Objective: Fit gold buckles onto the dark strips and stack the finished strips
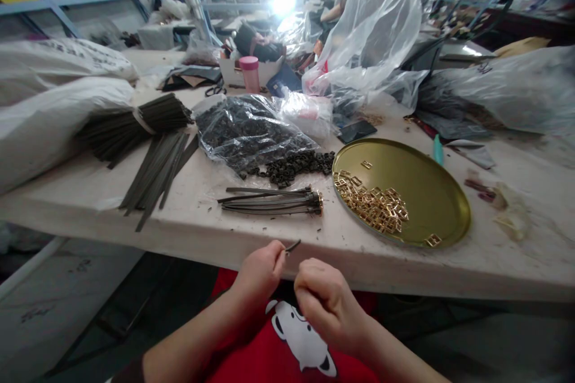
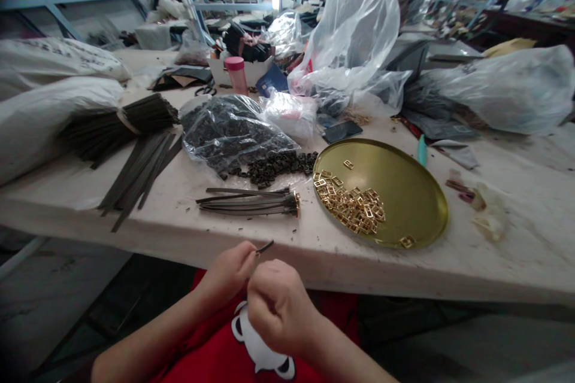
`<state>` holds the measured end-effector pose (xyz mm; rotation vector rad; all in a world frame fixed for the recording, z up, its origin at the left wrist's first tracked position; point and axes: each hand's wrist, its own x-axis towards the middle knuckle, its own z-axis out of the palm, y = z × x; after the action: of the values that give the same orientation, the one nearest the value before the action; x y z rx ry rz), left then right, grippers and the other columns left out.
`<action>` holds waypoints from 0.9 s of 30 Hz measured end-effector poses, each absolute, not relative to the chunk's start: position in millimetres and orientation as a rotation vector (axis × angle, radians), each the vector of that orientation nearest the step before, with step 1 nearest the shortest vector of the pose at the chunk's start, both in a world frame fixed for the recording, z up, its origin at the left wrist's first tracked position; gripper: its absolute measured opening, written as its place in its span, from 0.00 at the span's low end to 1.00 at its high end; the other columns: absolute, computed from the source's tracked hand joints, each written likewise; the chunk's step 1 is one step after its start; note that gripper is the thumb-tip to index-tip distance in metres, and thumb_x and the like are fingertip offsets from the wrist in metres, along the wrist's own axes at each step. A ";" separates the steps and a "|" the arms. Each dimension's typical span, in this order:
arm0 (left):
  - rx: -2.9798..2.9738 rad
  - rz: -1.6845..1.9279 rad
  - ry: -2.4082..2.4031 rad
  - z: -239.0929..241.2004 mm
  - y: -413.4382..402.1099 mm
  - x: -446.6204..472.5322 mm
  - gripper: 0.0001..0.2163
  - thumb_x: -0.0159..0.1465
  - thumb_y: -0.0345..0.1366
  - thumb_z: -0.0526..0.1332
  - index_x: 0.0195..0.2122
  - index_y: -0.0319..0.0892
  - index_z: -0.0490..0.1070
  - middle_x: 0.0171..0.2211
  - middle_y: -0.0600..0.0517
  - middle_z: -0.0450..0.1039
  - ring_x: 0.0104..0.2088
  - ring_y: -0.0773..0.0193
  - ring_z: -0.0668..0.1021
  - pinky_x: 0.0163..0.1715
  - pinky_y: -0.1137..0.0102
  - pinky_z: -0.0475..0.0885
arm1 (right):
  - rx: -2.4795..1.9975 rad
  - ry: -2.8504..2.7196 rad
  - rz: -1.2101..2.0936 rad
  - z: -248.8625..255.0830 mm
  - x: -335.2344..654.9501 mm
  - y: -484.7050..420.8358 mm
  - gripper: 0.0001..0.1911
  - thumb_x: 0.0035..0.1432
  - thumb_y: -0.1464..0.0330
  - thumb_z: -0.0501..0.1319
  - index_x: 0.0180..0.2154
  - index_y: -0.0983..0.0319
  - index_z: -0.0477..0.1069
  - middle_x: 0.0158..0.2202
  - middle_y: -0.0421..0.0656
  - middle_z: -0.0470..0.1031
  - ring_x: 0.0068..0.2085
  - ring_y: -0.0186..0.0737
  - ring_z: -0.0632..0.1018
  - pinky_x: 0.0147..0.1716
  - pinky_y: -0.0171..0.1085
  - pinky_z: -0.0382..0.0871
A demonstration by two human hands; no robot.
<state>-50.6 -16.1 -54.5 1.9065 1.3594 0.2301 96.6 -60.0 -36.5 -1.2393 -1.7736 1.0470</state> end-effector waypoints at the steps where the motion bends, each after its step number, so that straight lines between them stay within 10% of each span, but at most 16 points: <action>1: 1.867 0.258 1.311 -49.9 -16.8 -52.0 0.11 0.64 0.36 0.46 0.28 0.40 0.64 0.24 0.54 0.66 0.26 0.66 0.68 0.26 0.72 0.57 | -1.262 -1.665 1.099 -33.5 99.3 -61.3 0.13 0.55 0.72 0.46 0.19 0.60 0.51 0.19 0.37 0.56 0.23 0.33 0.60 0.24 0.33 0.52; 8: 1.397 0.387 1.103 -27.4 -14.3 -56.4 0.11 0.62 0.39 0.49 0.32 0.38 0.65 0.18 0.60 0.54 0.19 0.72 0.58 0.20 0.76 0.55 | -1.476 -1.982 1.013 -63.0 119.8 -69.7 0.20 0.61 0.65 0.44 0.19 0.62 0.59 0.19 0.40 0.62 0.24 0.35 0.64 0.27 0.36 0.53; 12: 1.223 0.372 1.061 -28.3 -12.8 -54.3 0.10 0.61 0.38 0.49 0.32 0.38 0.63 0.15 0.62 0.50 0.16 0.73 0.53 0.17 0.77 0.52 | -1.621 -2.124 0.789 -70.4 119.7 -68.7 0.10 0.57 0.69 0.52 0.37 0.61 0.70 0.30 0.45 0.72 0.31 0.40 0.69 0.31 0.38 0.56; 19: 1.698 0.328 1.163 -25.2 -12.3 -49.1 0.09 0.61 0.31 0.49 0.36 0.39 0.68 0.32 0.51 0.71 0.33 0.64 0.72 0.35 0.70 0.66 | -1.610 -1.669 1.061 -52.6 103.9 -48.2 0.11 0.57 0.62 0.53 0.27 0.61 0.66 0.26 0.41 0.70 0.28 0.38 0.68 0.27 0.35 0.56; 27: 2.357 0.067 1.185 -38.8 -7.5 -53.8 0.20 0.61 0.26 0.51 0.55 0.40 0.60 0.41 0.45 0.70 0.41 0.56 0.72 0.41 0.61 0.68 | -1.484 -1.374 1.342 -63.5 102.5 -30.3 0.14 0.58 0.60 0.49 0.25 0.61 0.60 0.22 0.38 0.62 0.26 0.34 0.64 0.26 0.34 0.56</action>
<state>-53.8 -7.5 -38.8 2.3568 1.1850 0.0667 102.5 -30.3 -63.5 -1.4841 -1.3738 1.3421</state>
